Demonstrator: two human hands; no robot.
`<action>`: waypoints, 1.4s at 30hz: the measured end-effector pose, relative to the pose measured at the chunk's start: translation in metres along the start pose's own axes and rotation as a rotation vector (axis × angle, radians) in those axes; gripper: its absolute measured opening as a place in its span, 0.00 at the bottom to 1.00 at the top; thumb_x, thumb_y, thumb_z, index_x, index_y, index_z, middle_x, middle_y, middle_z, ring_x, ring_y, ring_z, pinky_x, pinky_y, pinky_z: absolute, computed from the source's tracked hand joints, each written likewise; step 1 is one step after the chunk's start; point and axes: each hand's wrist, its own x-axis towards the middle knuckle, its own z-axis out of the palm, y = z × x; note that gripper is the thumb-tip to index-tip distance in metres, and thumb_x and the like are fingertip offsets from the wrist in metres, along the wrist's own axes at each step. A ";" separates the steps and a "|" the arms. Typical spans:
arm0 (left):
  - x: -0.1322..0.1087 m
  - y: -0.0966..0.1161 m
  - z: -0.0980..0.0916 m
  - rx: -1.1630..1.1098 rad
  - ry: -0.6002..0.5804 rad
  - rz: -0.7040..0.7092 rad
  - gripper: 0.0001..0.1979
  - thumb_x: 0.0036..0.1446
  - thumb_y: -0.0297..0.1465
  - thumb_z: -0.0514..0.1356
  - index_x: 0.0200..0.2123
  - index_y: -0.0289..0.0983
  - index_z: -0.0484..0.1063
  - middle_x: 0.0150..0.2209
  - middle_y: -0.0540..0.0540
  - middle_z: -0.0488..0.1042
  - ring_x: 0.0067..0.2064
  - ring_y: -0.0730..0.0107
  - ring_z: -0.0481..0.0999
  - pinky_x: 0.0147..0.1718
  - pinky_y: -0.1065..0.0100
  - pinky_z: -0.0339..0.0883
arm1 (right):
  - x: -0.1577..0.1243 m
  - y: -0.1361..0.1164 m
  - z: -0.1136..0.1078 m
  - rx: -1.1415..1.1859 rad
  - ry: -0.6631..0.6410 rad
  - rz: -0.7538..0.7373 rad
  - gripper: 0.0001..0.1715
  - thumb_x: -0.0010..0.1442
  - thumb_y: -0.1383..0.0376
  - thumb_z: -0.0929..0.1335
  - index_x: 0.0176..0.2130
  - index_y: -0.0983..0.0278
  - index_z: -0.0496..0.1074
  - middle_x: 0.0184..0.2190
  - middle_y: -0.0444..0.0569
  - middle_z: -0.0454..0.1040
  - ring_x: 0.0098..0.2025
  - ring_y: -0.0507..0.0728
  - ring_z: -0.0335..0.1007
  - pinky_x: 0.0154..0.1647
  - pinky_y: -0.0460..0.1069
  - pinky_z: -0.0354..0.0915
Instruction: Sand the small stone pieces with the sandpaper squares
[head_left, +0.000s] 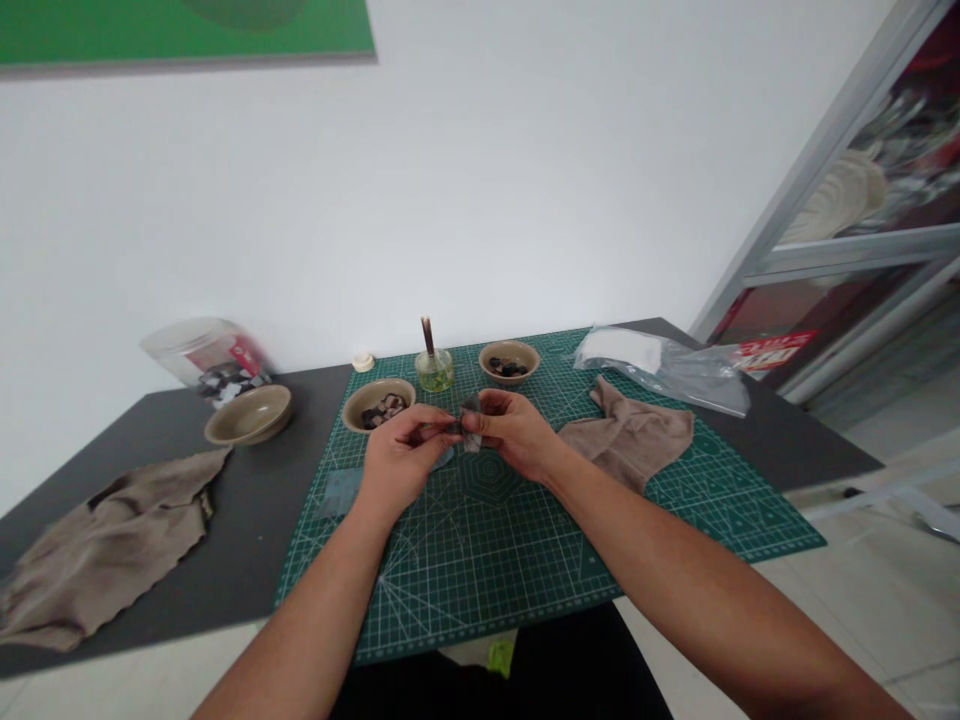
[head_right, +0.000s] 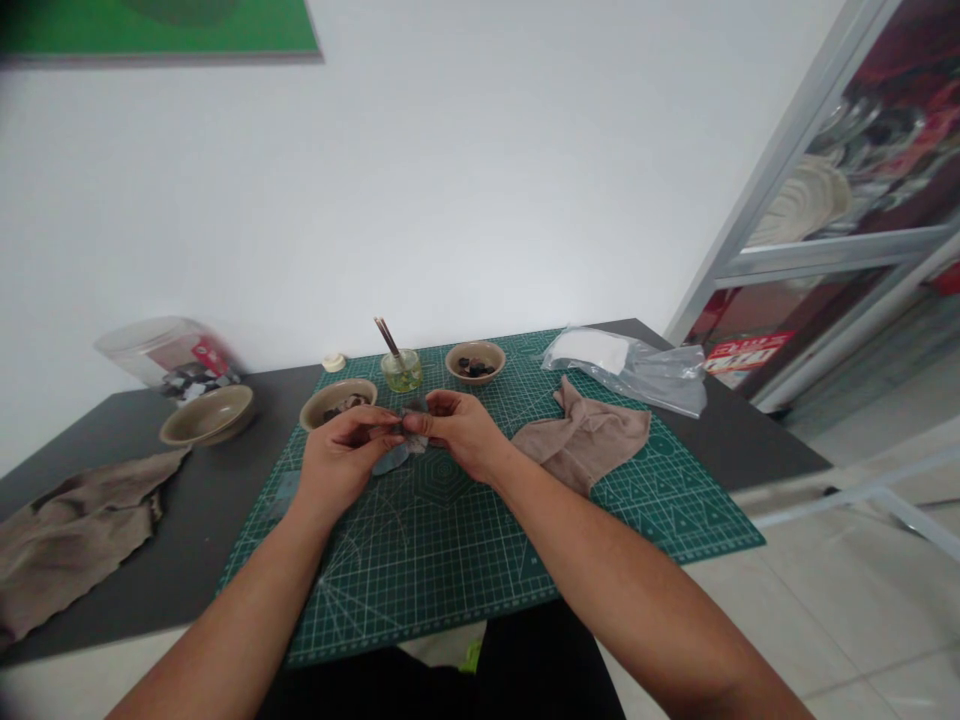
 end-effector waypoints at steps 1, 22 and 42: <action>0.000 -0.001 0.000 -0.016 0.016 0.000 0.07 0.41 0.31 0.68 0.28 0.38 0.76 0.30 0.49 0.78 0.31 0.68 0.77 0.32 0.67 0.74 | 0.001 0.000 -0.001 -0.015 0.030 -0.013 0.22 0.35 0.60 0.81 0.28 0.64 0.72 0.26 0.41 0.74 0.26 0.50 0.68 0.30 0.47 0.63; 0.000 -0.003 0.000 -0.029 0.078 -0.059 0.14 0.43 0.33 0.70 0.36 0.37 0.78 0.27 0.50 0.76 0.28 0.71 0.76 0.29 0.70 0.71 | -0.008 -0.007 0.002 -0.326 0.078 -0.260 0.14 0.44 0.57 0.77 0.30 0.61 0.76 0.25 0.42 0.72 0.28 0.52 0.66 0.28 0.47 0.62; 0.001 -0.001 -0.003 -0.056 0.029 -0.113 0.13 0.42 0.34 0.70 0.32 0.36 0.76 0.26 0.49 0.78 0.27 0.68 0.77 0.29 0.69 0.70 | -0.011 -0.008 -0.004 -0.682 0.022 -0.406 0.09 0.55 0.60 0.72 0.34 0.62 0.78 0.26 0.42 0.73 0.29 0.51 0.66 0.30 0.46 0.60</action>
